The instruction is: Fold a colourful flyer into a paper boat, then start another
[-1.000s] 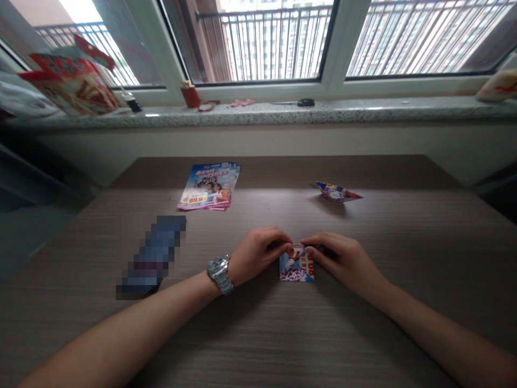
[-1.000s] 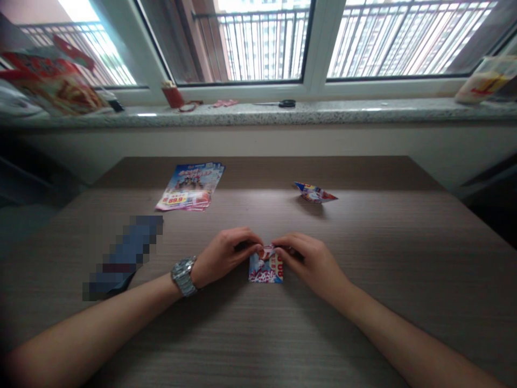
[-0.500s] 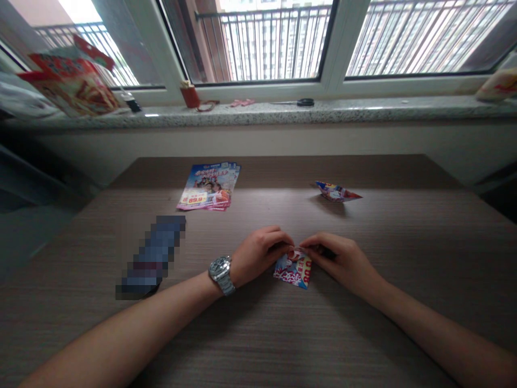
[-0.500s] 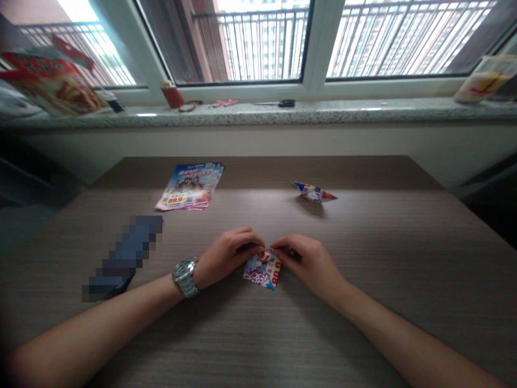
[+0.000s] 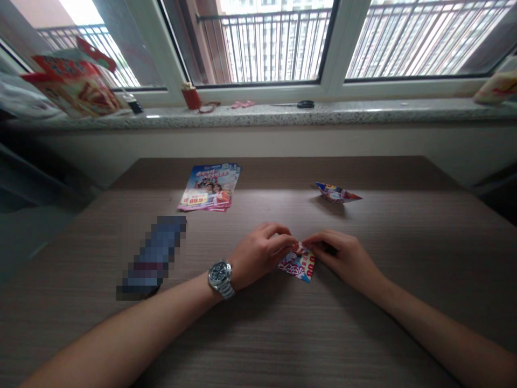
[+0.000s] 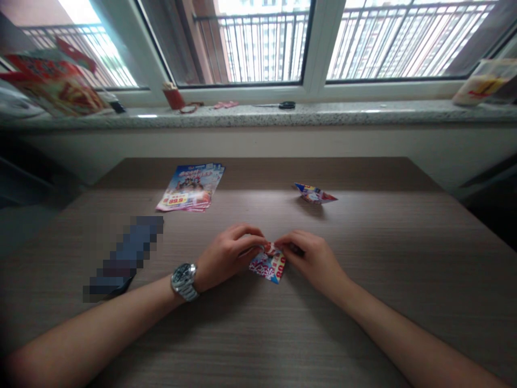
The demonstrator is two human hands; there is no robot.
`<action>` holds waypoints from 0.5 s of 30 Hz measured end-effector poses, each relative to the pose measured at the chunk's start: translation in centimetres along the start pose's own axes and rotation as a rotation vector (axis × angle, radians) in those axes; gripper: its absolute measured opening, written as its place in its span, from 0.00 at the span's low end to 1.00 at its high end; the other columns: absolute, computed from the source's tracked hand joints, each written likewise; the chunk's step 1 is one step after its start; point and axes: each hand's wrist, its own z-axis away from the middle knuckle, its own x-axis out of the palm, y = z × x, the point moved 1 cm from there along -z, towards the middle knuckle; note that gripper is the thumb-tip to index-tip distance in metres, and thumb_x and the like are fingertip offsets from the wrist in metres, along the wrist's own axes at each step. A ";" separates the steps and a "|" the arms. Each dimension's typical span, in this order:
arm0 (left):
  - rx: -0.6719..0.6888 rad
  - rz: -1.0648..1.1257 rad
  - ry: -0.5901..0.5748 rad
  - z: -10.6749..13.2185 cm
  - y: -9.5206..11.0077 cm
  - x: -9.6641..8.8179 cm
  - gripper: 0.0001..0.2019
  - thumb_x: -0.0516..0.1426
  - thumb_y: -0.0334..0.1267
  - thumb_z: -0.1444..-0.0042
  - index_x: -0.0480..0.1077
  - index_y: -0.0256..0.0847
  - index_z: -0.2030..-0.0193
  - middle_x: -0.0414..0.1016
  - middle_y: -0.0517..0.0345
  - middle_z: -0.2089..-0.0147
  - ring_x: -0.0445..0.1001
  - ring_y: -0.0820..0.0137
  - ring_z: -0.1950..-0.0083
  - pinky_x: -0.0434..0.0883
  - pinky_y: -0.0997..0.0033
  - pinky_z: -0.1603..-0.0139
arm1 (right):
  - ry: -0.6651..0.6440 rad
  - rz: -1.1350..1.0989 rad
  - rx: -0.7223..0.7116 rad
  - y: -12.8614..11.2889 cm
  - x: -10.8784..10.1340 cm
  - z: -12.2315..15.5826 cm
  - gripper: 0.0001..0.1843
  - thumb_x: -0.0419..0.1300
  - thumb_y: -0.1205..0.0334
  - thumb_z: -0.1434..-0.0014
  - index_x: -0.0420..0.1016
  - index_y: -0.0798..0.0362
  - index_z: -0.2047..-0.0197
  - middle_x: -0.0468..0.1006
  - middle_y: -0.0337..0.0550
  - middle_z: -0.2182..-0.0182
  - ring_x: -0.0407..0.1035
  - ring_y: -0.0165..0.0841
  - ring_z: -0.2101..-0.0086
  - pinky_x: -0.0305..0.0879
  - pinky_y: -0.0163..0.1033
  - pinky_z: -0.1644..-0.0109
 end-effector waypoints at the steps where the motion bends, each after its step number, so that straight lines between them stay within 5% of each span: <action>1: 0.047 -0.046 -0.035 0.1 0.1 0.0 0.12 0.52 0.39 0.29 0.73 0.43 0.45 0.75 0.50 0.47 0.73 0.65 0.49 0.72 0.62 0.47 | 0.012 0.005 0.011 0.2 -0.1 0.0 0.07 0.60 0.65 0.36 0.80 0.50 0.58 0.81 0.42 0.65 0.74 0.35 0.65 0.68 0.38 0.61; 6: 0.165 -0.225 -0.104 0.4 0.6 -0.1 0.18 0.51 0.41 0.29 0.67 0.43 0.36 0.73 0.50 0.40 0.72 0.60 0.43 0.73 0.56 0.43 | 0.041 0.035 0.037 1.1 -0.6 -0.1 0.08 0.60 0.65 0.36 0.81 0.51 0.57 0.82 0.42 0.65 0.74 0.36 0.65 0.68 0.39 0.60; 15: 0.148 -0.212 -0.189 0.5 0.5 0.3 0.21 0.50 0.45 0.28 0.63 0.42 0.32 0.70 0.51 0.36 0.70 0.60 0.37 0.71 0.56 0.36 | 0.053 0.057 0.032 1.0 -0.5 -0.3 0.07 0.60 0.65 0.36 0.80 0.52 0.59 0.81 0.42 0.66 0.74 0.35 0.66 0.68 0.38 0.62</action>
